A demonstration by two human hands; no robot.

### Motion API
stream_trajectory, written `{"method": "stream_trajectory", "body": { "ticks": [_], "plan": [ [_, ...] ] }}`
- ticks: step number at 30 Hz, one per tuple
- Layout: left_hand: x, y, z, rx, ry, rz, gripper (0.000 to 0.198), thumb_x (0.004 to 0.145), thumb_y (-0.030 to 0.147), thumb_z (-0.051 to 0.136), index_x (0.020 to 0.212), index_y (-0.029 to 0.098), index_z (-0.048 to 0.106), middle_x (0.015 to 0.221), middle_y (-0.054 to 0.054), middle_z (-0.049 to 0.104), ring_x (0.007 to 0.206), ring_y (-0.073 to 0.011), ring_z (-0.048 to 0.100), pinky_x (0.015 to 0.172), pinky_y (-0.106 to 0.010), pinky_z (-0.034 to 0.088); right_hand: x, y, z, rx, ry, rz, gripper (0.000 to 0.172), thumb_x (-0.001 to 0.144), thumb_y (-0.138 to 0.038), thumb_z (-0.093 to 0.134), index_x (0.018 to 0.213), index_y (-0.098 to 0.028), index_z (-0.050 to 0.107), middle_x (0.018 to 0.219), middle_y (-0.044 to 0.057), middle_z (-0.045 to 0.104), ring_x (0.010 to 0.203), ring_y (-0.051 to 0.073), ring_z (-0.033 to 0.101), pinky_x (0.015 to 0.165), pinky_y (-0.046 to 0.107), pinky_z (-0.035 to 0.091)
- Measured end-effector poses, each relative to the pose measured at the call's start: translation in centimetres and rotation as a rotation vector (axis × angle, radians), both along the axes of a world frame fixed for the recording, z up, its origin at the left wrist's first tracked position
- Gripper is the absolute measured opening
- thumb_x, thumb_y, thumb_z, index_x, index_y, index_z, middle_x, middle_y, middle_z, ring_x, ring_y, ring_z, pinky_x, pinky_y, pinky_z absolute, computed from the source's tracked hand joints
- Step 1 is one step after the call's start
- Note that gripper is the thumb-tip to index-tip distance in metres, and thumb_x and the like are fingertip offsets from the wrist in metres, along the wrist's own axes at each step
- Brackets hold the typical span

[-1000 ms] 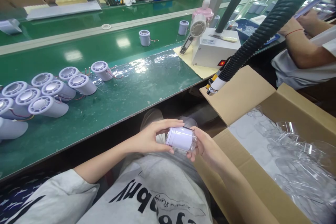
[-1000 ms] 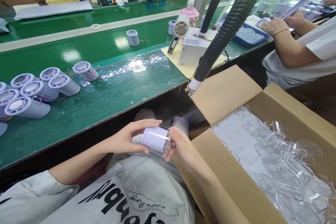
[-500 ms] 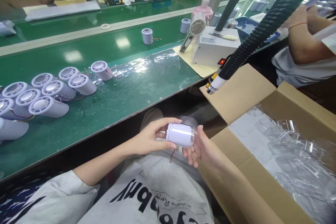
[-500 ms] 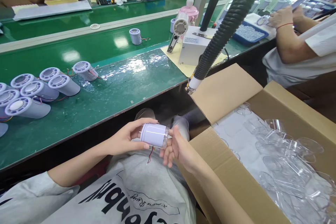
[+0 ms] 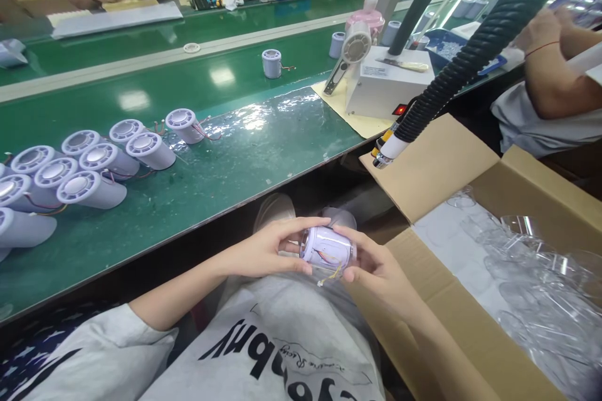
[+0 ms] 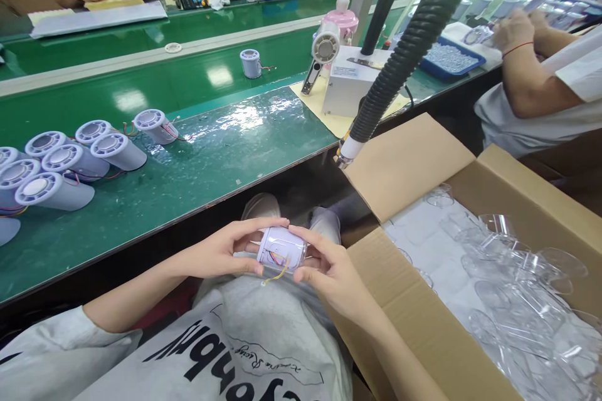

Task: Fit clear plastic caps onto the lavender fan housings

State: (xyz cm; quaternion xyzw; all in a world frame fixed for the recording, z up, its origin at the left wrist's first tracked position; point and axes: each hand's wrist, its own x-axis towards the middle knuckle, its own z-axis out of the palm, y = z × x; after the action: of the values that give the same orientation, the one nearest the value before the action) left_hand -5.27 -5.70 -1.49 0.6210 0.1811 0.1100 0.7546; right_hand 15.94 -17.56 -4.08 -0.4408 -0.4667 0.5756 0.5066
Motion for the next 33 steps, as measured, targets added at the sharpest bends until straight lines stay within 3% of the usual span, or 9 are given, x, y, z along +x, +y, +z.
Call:
{"method": "stream_trajectory", "body": {
  "ticks": [5, 11, 14, 18, 24, 26, 29, 33],
  "plan": [
    [0.1, -0.3, -1.2, -0.202, 0.014, -0.02, 0.079, 0.077, 0.017, 0.077, 0.147, 0.029, 0.042, 0.125, -0.009, 0.065, 0.103, -0.021, 0.067, 0.09, -0.034, 0.054, -0.2, 0.0, 0.3, -0.089, -0.117, -0.065, 0.056, 0.074, -0.041, 0.086, 0.125, -0.035, 0.066, 0.105, 0.002, 0.074, 0.086, 0.021, 0.069, 0.076, 0.03, 0.058],
    [-0.2, 0.1, -2.0, -0.256, 0.025, -0.046, 0.079, 0.077, 0.019, 0.077, 0.147, 0.03, 0.04, 0.119, -0.009, 0.067, 0.1, -0.019, 0.067, 0.083, -0.029, 0.053, -0.5, 0.0, -0.5, -0.151, 0.036, -0.018, 0.056, 0.076, -0.044, 0.084, 0.127, -0.034, 0.064, 0.106, 0.002, 0.073, 0.1, 0.023, 0.067, 0.085, 0.031, 0.055],
    [0.2, -0.2, -1.6, -0.165, 0.043, -0.01, 0.068, 0.078, 0.026, 0.076, 0.14, 0.026, 0.047, 0.122, -0.01, 0.063, 0.103, -0.0202, 0.064, 0.081, -0.028, 0.052, -0.5, -0.2, -0.5, -0.134, 0.017, -0.039, 0.052, 0.078, -0.039, 0.083, 0.127, -0.036, 0.064, 0.111, 0.001, 0.072, 0.097, 0.021, 0.068, 0.084, 0.031, 0.056],
    [1.0, -1.0, -0.9, 0.026, 0.125, 0.134, 0.041, 0.083, 0.032, 0.069, 0.12, 0.02, 0.059, 0.11, -0.006, 0.064, 0.09, -0.0161, 0.063, 0.078, -0.027, 0.05, -0.9, -0.6, -0.1, -0.101, -0.099, -0.065, 0.048, 0.08, -0.031, 0.082, 0.125, -0.035, 0.066, 0.106, 0.001, 0.073, 0.083, 0.018, 0.07, 0.08, 0.031, 0.059],
    [0.7, -1.1, -0.6, 0.295, 0.182, 0.13, 0.042, 0.081, 0.031, 0.07, 0.12, 0.018, 0.063, 0.107, -0.006, 0.064, 0.09, -0.0174, 0.061, 0.076, -0.026, 0.049, -1.5, -1.2, -0.2, -0.111, -0.102, -0.123, 0.047, 0.078, -0.029, 0.083, 0.122, -0.029, 0.069, 0.094, 0.003, 0.074, 0.079, 0.02, 0.071, 0.076, 0.032, 0.061],
    [0.3, -0.7, -0.7, 0.199, 0.119, 0.067, 0.054, 0.082, 0.031, 0.07, 0.133, 0.022, 0.056, 0.121, -0.009, 0.062, 0.102, -0.0201, 0.061, 0.086, -0.03, 0.05, -1.5, -1.1, -0.4, -0.142, 0.012, -0.112, 0.048, 0.078, -0.032, 0.083, 0.123, -0.028, 0.068, 0.101, 0.005, 0.074, 0.087, 0.022, 0.071, 0.079, 0.033, 0.06],
    [-0.3, -0.3, -1.2, -0.06, -0.012, -0.049, 0.069, 0.084, 0.028, 0.07, 0.146, 0.033, 0.041, 0.148, -0.009, 0.045, 0.127, -0.0243, 0.053, 0.102, -0.038, 0.046, -1.3, -0.8, -0.5, -0.174, 0.134, -0.101, 0.051, 0.074, -0.034, 0.086, 0.122, -0.029, 0.069, 0.112, 0.006, 0.072, 0.096, 0.025, 0.07, 0.082, 0.034, 0.06],
    [-0.8, -0.1, -1.7, -0.197, -0.022, -0.061, 0.069, 0.083, 0.022, 0.072, 0.144, 0.039, 0.043, 0.155, -0.007, 0.039, 0.13, -0.0242, 0.052, 0.105, -0.039, 0.046, -1.2, -0.8, -0.6, -0.196, 0.05, -0.09, 0.056, 0.071, -0.036, 0.088, 0.123, -0.028, 0.069, 0.095, 0.005, 0.075, 0.083, 0.024, 0.071, 0.078, 0.037, 0.06]
  ]
}}
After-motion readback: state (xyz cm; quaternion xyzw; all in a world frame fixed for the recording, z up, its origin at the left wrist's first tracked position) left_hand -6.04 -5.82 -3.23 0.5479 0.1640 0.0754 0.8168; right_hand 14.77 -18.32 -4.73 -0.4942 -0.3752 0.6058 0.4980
